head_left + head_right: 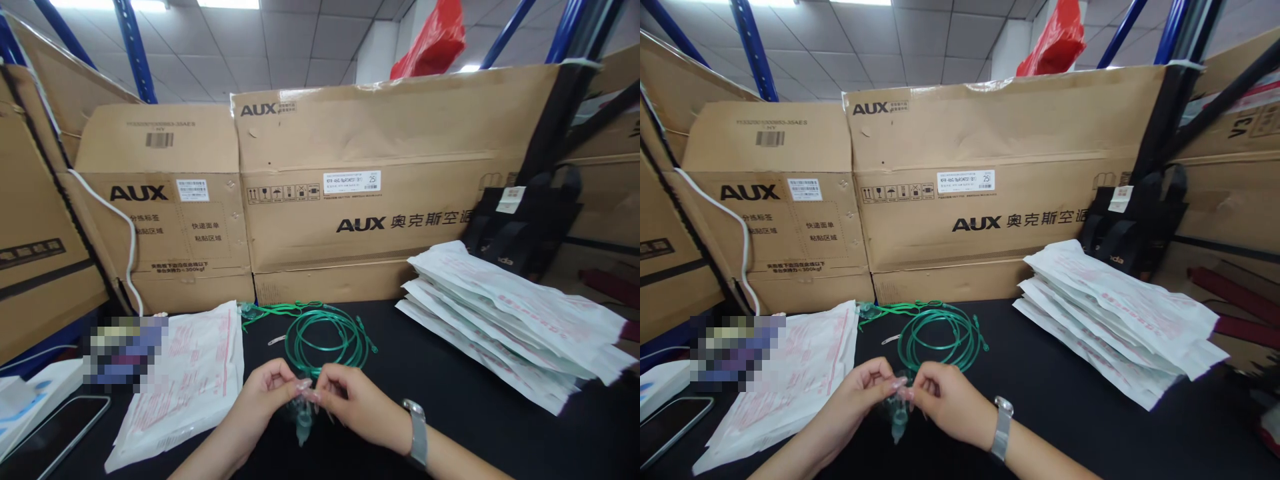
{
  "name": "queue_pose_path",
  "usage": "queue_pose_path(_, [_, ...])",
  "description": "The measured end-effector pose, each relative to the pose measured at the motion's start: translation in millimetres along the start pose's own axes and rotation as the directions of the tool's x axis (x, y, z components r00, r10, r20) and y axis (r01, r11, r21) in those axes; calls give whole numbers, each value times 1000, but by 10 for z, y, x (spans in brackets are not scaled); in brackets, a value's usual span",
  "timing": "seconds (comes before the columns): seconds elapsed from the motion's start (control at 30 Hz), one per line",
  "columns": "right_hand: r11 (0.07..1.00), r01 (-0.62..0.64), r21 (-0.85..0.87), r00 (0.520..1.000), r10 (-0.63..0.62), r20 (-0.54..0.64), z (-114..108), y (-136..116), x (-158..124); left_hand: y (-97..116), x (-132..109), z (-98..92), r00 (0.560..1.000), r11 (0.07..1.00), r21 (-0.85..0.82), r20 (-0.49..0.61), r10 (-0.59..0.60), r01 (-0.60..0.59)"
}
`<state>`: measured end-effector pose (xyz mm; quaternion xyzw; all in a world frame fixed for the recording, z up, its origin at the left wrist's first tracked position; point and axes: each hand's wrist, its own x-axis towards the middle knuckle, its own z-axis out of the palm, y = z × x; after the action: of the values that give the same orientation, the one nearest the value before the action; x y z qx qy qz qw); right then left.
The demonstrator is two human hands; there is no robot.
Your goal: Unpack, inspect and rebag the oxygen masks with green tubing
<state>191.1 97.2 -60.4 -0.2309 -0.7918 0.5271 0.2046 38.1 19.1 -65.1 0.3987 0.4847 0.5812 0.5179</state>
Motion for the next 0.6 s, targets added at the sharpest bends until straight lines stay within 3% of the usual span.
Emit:
queue_pose_path(0.17, [882, 1, 472, 994, 50, -95, -84, 34, 103, 68, -38, -14, 999, 967, -252, 38, -29, 37])
queue_pose_path(0.3, [728, -86, 680, 996, 56, 67, -36, -8, 69, 31, -26, -12, 999, 955, -295, 34, -22, 31])
queue_pose_path(0.4, [661, -65, 748, 997, 11, 77, 5, -63, 22, 9, -15, 3, 999, 967, -255, -43, 15, -26])
queue_pose_path(0.6, [684, -6, 730, 1000, 3, 5, 9, -133, -27, 68, -45, 51, 992, 984, -163, -115, 49, -67])
